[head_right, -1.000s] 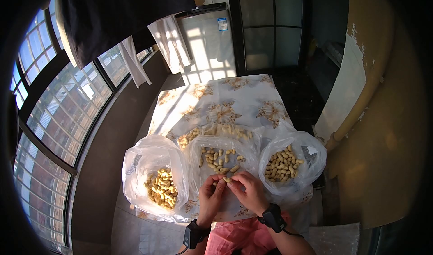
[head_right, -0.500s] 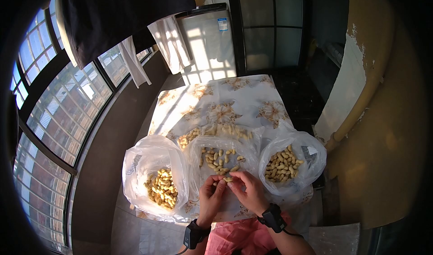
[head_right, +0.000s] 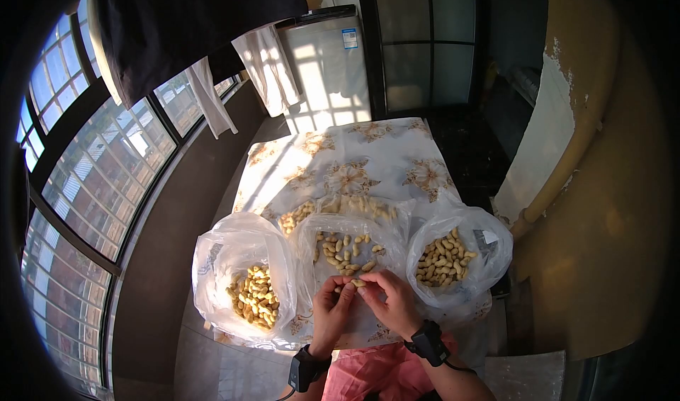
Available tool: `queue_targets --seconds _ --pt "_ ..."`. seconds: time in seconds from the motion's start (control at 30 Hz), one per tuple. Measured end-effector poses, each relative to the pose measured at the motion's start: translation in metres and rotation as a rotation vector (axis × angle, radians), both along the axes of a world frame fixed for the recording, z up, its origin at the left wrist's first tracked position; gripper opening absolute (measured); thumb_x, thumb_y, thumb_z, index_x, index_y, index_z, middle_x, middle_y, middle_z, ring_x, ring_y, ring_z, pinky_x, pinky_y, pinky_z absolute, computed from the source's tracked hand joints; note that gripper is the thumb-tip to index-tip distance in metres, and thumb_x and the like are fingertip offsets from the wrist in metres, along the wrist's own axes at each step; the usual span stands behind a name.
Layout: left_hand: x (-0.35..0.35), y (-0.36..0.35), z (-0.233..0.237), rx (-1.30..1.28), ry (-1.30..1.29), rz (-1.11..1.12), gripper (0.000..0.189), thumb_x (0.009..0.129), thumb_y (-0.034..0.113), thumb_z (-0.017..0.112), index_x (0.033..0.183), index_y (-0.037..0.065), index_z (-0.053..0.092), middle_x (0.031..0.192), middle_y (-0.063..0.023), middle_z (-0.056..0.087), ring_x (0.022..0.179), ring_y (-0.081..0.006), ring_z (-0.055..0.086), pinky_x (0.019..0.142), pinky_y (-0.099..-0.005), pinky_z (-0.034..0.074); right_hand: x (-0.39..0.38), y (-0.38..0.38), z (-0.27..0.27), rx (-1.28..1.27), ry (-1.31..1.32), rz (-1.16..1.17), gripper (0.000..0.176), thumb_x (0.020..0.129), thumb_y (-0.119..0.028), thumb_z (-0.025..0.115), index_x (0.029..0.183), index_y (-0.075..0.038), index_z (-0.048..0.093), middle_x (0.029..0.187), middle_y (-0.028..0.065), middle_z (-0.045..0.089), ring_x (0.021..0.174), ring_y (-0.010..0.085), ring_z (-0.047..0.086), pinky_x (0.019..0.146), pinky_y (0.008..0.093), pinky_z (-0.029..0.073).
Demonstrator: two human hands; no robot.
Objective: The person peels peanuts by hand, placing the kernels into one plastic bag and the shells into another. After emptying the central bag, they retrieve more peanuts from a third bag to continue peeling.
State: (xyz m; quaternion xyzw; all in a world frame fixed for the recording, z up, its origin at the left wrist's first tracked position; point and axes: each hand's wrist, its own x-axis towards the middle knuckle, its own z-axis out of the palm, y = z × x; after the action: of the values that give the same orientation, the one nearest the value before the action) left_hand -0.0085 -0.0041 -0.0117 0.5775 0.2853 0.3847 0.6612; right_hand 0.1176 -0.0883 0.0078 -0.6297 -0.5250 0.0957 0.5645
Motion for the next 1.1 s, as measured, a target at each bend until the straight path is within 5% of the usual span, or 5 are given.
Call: queue_targets --seconds 0.63,0.8,1.1 --pt "-0.0012 -0.0006 0.0019 -0.026 0.035 -0.003 0.016 0.099 0.009 0.065 0.111 -0.001 0.065 0.091 0.0007 0.065 0.076 -0.0051 0.056 0.069 -0.0210 0.047 -0.0011 -0.0033 0.0010 -0.023 0.037 -0.016 0.020 0.088 -0.003 0.072 0.107 -0.001 0.066 0.097 0.0097 0.070 0.084 0.0179 0.071 0.073 0.0287 0.056" --pt "-0.0009 -0.0003 0.0008 -0.017 0.018 -0.003 0.016 0.099 0.009 0.065 0.112 -0.001 0.065 0.091 0.0006 0.066 0.076 -0.0052 0.057 0.069 -0.0212 0.048 -0.0017 -0.0018 0.0015 0.010 0.020 -0.016 0.019 0.089 -0.010 0.072 0.106 -0.004 0.065 0.092 0.0110 0.069 0.081 0.0252 0.070 0.069 0.0334 0.054" --pt "-0.0002 -0.0007 0.0005 -0.030 -0.025 -0.024 0.017 0.100 0.009 0.063 0.114 -0.001 0.065 0.095 -0.0002 0.068 0.079 -0.0057 0.059 0.072 -0.0210 0.048 -0.0009 -0.0023 0.0017 0.000 0.017 -0.003 0.020 0.089 -0.011 0.073 0.105 -0.003 0.066 0.093 0.0109 0.068 0.079 0.0244 0.069 0.066 0.0324 0.054"
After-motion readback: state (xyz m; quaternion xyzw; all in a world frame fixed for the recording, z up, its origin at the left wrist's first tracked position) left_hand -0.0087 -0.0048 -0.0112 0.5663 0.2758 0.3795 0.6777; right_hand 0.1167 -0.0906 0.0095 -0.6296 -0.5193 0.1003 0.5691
